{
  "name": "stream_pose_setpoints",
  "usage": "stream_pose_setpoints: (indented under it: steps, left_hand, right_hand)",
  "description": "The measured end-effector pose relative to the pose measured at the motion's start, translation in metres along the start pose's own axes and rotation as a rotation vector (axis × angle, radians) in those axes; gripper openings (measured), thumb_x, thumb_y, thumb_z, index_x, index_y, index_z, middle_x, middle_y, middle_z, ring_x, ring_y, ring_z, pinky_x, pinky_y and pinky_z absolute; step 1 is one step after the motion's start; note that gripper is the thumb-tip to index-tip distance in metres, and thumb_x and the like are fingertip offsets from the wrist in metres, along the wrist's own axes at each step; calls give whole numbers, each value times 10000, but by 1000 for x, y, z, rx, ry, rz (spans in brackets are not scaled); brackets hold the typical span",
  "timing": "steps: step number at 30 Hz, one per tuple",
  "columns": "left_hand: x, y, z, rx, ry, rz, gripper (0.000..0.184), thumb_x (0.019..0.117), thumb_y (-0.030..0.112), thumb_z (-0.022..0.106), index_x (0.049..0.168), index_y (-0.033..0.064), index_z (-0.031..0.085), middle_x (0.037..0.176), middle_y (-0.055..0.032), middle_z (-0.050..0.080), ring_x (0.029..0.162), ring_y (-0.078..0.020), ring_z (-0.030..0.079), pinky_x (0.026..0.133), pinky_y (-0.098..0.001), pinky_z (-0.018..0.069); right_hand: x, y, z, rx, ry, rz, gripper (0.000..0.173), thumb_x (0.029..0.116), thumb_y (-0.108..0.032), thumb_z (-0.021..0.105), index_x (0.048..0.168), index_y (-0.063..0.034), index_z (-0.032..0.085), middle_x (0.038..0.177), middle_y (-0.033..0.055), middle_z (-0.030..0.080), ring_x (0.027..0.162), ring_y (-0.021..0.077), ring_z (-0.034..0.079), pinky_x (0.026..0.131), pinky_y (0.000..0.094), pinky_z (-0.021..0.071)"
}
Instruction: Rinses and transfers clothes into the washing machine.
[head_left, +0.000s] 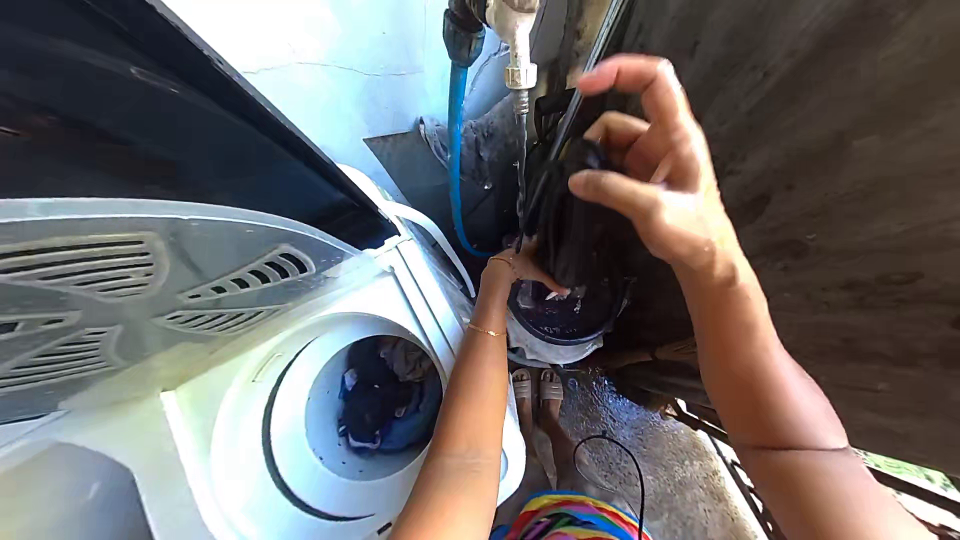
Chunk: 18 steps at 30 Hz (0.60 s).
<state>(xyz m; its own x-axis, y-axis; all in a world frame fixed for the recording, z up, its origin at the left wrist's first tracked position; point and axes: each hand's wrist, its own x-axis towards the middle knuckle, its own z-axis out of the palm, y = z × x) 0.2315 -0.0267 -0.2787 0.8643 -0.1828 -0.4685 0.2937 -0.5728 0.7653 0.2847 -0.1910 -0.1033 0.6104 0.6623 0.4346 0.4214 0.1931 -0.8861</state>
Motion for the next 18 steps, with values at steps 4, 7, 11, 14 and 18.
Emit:
stream_pose_setpoints:
  steps: [4,7,11,14,18]
  left_hand:
    - [-4,13,-10,-564,201,73,595,738,-66,841,1279,-11,600,1172,-119,681,1048,-152,656,923,-356,563]
    - [-4,13,-17,-809,487,-60,591,768,-136,731,1315,18,569,1131,-135,672,933,-188,670,782,-388,597]
    - [-2,11,-25,-1012,759,-37,738,753,-181,641,1439,35,473,1322,-156,594,1116,-221,621,845,-424,578]
    - [0,10,-25,-935,750,92,890,661,-216,641,1494,10,423,1402,-179,556,1192,-223,603,916,-400,570]
    - [-8,16,-26,-996,603,241,848,666,-178,605,1470,25,425,1314,-134,599,1080,-167,642,817,-345,591]
  right_hand:
    - [13,-14,-11,87,125,-48,568,866,74,610,1394,58,402,956,76,665,824,150,685,775,321,618]
    - [3,8,-18,5,224,70,521,863,32,594,1374,15,496,990,60,665,824,120,662,755,292,586]
    - [-28,91,-9,-123,333,448,484,913,-100,622,1388,-34,557,1275,124,635,1020,160,647,878,350,555]
    - [-49,154,14,102,368,858,677,1031,-530,529,1554,-115,414,1518,148,501,1359,274,522,1083,537,467]
    - [-39,193,44,803,295,1027,894,874,-906,215,1468,-294,482,1332,123,630,1168,337,632,869,629,552]
